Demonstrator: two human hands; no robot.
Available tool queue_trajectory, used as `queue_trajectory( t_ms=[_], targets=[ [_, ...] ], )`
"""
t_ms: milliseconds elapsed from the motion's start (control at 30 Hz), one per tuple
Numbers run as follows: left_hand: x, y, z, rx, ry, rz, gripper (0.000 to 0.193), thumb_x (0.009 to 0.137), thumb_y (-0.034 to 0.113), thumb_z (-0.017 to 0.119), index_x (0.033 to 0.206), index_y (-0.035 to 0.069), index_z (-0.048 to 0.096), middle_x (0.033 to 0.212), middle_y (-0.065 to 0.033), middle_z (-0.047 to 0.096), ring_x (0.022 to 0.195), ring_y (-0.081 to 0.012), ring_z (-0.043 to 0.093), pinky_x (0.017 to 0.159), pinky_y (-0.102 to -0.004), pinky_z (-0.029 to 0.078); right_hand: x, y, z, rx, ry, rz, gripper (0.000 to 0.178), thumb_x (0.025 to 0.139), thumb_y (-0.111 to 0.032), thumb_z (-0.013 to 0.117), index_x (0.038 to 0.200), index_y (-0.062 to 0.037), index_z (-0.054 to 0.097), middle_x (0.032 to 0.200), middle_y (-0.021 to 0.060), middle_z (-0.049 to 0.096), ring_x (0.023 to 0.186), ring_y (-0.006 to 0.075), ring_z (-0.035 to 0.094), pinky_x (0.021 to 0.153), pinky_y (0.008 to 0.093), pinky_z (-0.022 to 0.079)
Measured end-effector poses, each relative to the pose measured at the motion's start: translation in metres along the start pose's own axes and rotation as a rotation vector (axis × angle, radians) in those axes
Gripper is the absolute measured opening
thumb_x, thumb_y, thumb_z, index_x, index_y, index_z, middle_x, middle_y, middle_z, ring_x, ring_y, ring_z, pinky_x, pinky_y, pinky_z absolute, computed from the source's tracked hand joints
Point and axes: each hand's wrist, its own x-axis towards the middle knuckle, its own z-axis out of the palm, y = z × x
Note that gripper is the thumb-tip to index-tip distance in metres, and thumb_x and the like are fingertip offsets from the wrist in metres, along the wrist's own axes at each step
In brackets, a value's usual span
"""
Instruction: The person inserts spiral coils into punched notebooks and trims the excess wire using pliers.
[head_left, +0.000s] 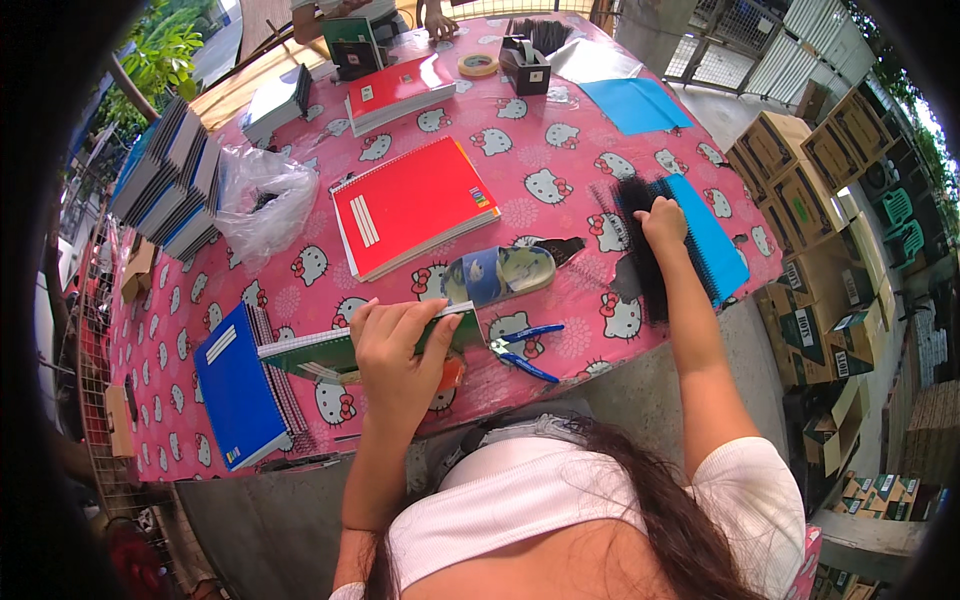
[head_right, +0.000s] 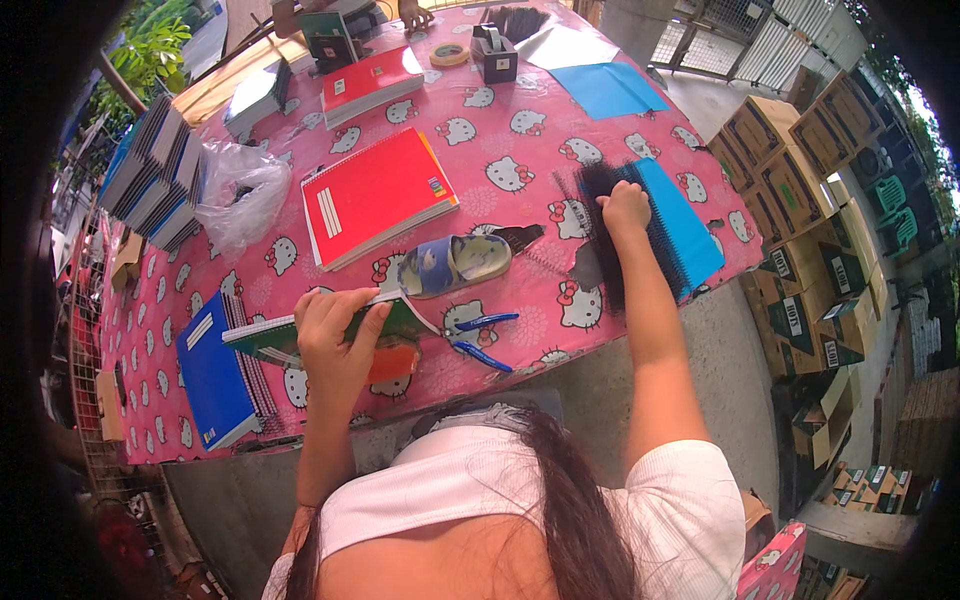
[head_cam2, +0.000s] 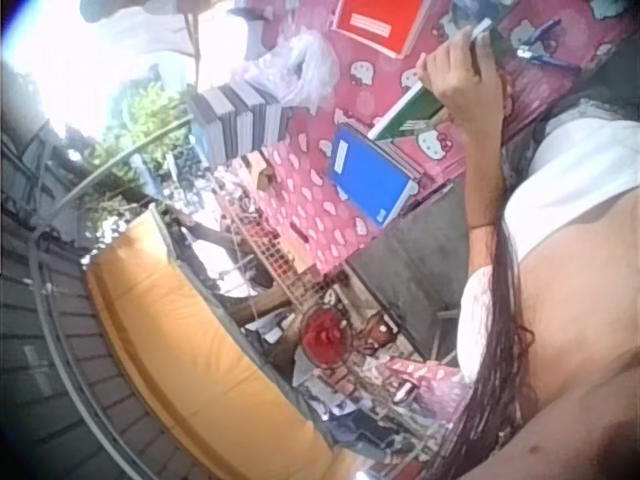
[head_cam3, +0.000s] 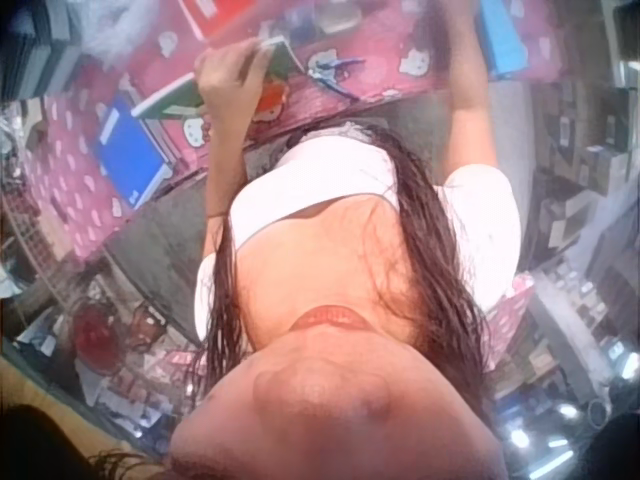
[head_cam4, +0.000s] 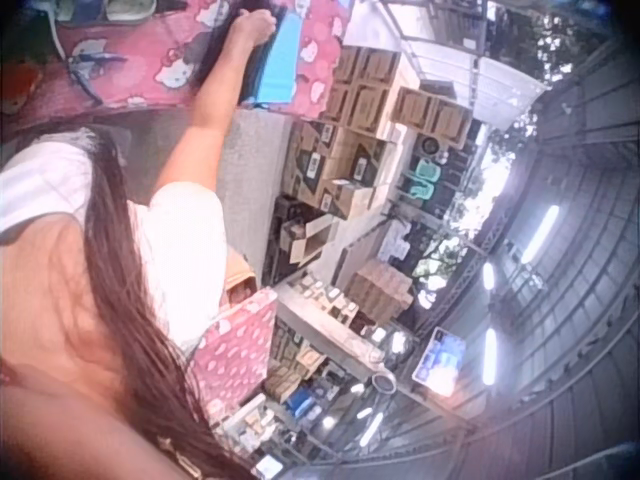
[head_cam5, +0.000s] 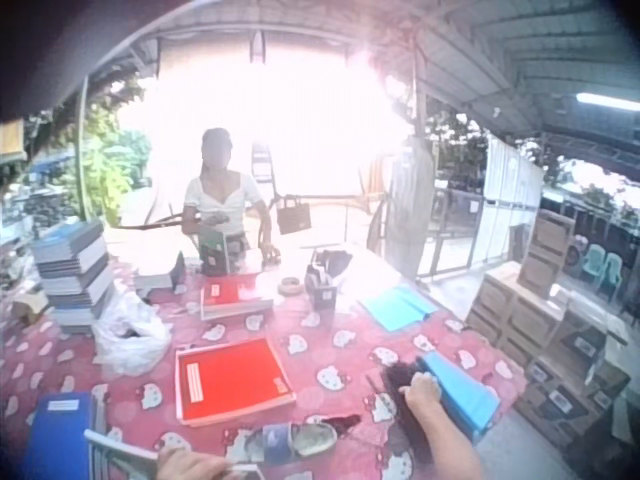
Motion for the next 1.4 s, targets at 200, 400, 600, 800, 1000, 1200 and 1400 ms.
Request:
queue_trajectory(
  t_ms=[200, 400, 600, 800, 1000, 1200, 1400],
  targets=[
    [-0.001, 0.000, -0.004, -0.025, -0.007, -0.029, 0.015, 0.081, 0.021, 0.072, 0.088, 0.008, 0.070, 0.078, -0.0041, 0.066, 0.078, -0.0220, 0.062, 0.093, -0.0430, 0.038, 0.013, 0.009, -0.017, 0.162, 0.218, -0.203, 0.024, 0.085, -0.026, 0.065, 0.091, -0.0026, 0.069, 0.089, 0.0198, 0.068, 0.089, 0.0378, 0.065, 0.074, 0.0461, 0.051],
    [-0.002, 0.000, -0.001, -0.013, 0.050, -0.011, 0.015, 0.078, 0.017, 0.075, 0.088, 0.006, 0.071, 0.087, -0.0060, 0.067, 0.084, -0.0225, 0.061, 0.093, -0.0411, 0.039, -0.067, -0.053, -0.053, 0.248, 0.379, -0.634, 0.019, 0.084, -0.019, 0.063, 0.097, -0.0075, 0.071, 0.084, 0.0139, 0.065, 0.076, 0.0316, 0.064, 0.067, 0.0399, 0.051],
    [-0.004, 0.000, -0.005, -0.027, 0.020, -0.013, 0.016, 0.077, 0.017, 0.075, 0.087, 0.005, 0.071, 0.088, -0.0073, 0.067, 0.086, -0.0231, 0.061, 0.092, -0.0407, 0.039, -0.131, -0.090, -0.078, 0.782, 0.117, -0.766, 0.015, 0.080, -0.014, 0.068, 0.094, -0.0066, 0.069, 0.081, 0.0108, 0.063, 0.070, 0.0249, 0.063, 0.062, 0.0363, 0.049],
    [0.000, 0.004, 0.002, -0.057, -0.002, 0.033, 0.015, 0.079, 0.019, 0.073, 0.086, 0.006, 0.070, 0.084, -0.0058, 0.066, 0.083, -0.0223, 0.060, 0.091, -0.0398, 0.037, 0.002, 0.007, -0.025, 0.704, 0.275, -0.265, 0.038, 0.086, -0.029, 0.066, 0.109, 0.0015, 0.064, 0.098, 0.0215, 0.069, 0.090, 0.0331, 0.068, 0.077, 0.0408, 0.052],
    [-0.008, -0.002, -0.007, -0.014, 0.013, -0.013, 0.015, 0.080, 0.019, 0.073, 0.086, 0.006, 0.070, 0.083, -0.0056, 0.066, 0.083, -0.0224, 0.060, 0.090, -0.0383, 0.036, -0.037, 0.042, -0.015, -0.026, -0.084, -0.010, 0.053, 0.077, -0.039, 0.075, 0.103, 0.0058, 0.063, 0.100, 0.0265, 0.066, 0.098, 0.0388, 0.064, 0.084, 0.0458, 0.050],
    [-0.002, 0.001, 0.002, -0.050, 0.011, 0.032, 0.015, 0.080, 0.019, 0.073, 0.087, 0.006, 0.070, 0.082, -0.0055, 0.066, 0.082, -0.0220, 0.060, 0.090, -0.0386, 0.036, -0.026, 0.092, -0.004, 0.218, 0.138, -0.215, 0.034, 0.080, -0.031, 0.072, 0.084, 0.0028, 0.066, 0.086, 0.0255, 0.065, 0.084, 0.0421, 0.063, 0.074, 0.0494, 0.049],
    [-0.001, -0.003, -0.001, -0.035, 0.001, 0.013, 0.015, 0.079, 0.019, 0.074, 0.086, 0.006, 0.070, 0.082, -0.0058, 0.066, 0.082, -0.0210, 0.061, 0.090, -0.0382, 0.037, -0.043, 0.043, -0.050, 0.093, 0.035, -0.232, 0.019, 0.077, -0.018, 0.070, 0.083, -0.0005, 0.068, 0.079, 0.0209, 0.066, 0.078, 0.0378, 0.064, 0.070, 0.0439, 0.050]
  ],
)
